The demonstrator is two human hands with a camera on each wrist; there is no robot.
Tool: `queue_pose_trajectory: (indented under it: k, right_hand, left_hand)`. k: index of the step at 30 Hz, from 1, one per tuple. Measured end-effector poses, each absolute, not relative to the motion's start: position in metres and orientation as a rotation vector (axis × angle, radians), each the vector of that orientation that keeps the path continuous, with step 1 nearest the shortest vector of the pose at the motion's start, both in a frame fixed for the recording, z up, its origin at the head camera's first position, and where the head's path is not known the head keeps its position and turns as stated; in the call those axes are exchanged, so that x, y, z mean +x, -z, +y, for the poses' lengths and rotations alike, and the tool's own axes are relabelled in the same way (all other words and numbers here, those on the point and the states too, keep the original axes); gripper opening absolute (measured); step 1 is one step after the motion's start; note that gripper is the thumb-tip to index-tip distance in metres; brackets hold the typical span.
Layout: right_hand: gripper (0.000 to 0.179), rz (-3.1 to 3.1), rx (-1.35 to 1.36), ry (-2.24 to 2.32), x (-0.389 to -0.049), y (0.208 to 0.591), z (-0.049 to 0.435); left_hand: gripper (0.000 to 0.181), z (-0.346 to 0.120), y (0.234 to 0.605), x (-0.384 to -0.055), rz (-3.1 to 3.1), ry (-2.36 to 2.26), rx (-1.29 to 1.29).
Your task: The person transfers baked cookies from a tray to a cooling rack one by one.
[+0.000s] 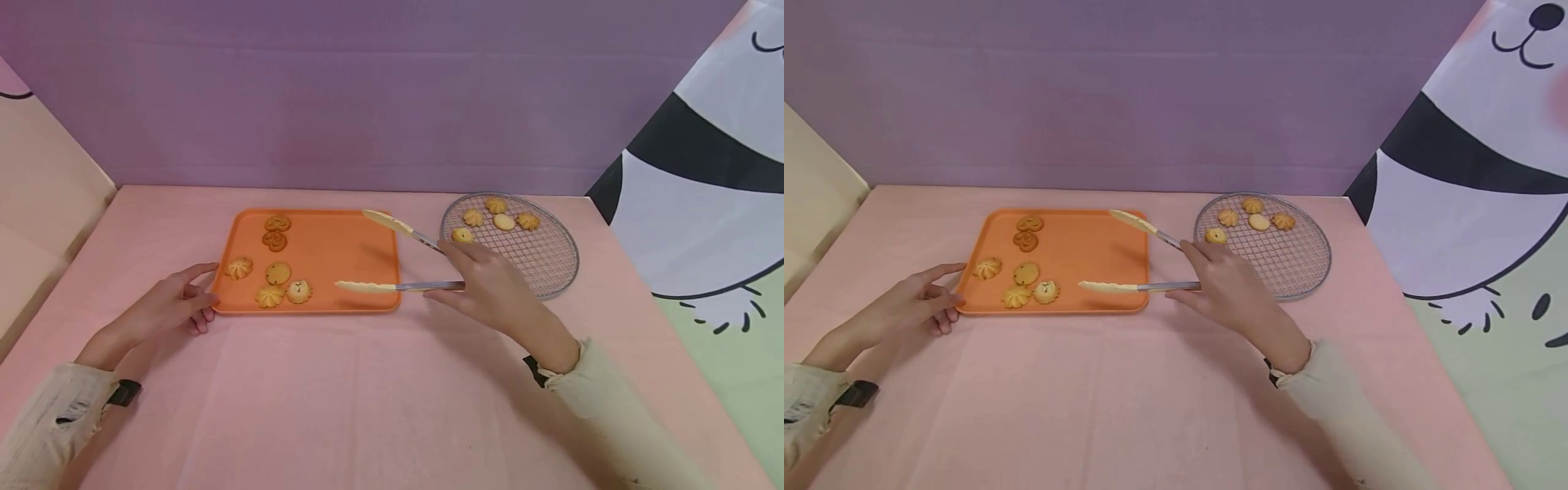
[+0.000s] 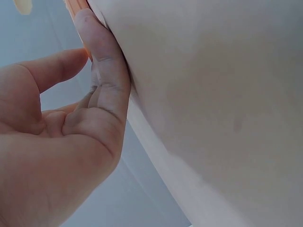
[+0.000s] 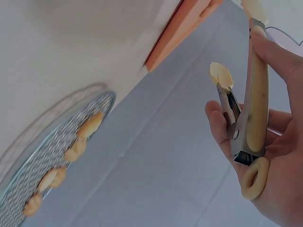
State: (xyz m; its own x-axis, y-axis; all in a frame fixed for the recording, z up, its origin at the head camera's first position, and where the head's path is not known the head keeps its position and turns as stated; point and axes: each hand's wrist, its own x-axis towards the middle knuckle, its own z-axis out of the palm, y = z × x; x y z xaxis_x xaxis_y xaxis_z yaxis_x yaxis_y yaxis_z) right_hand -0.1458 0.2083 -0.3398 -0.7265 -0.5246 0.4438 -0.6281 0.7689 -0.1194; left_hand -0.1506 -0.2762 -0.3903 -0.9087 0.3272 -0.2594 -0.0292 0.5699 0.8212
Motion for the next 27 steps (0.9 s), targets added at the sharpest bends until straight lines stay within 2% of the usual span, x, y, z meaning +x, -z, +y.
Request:
queue_pose_trajectory:
  k: [15, 27]
  right_hand:
    - [0.072, -2.609, 1.085, -0.275, -0.16, 0.351, 0.163]
    - [0.07, -2.66, 1.093, -0.274, -0.167, 0.361, 0.149]
  left_hand:
    - [0.068, -0.275, 0.39, -0.151, 2.417, -1.279, 0.239]
    - [0.069, -0.276, 0.389, -0.15, 2.406, -1.316, 0.264]
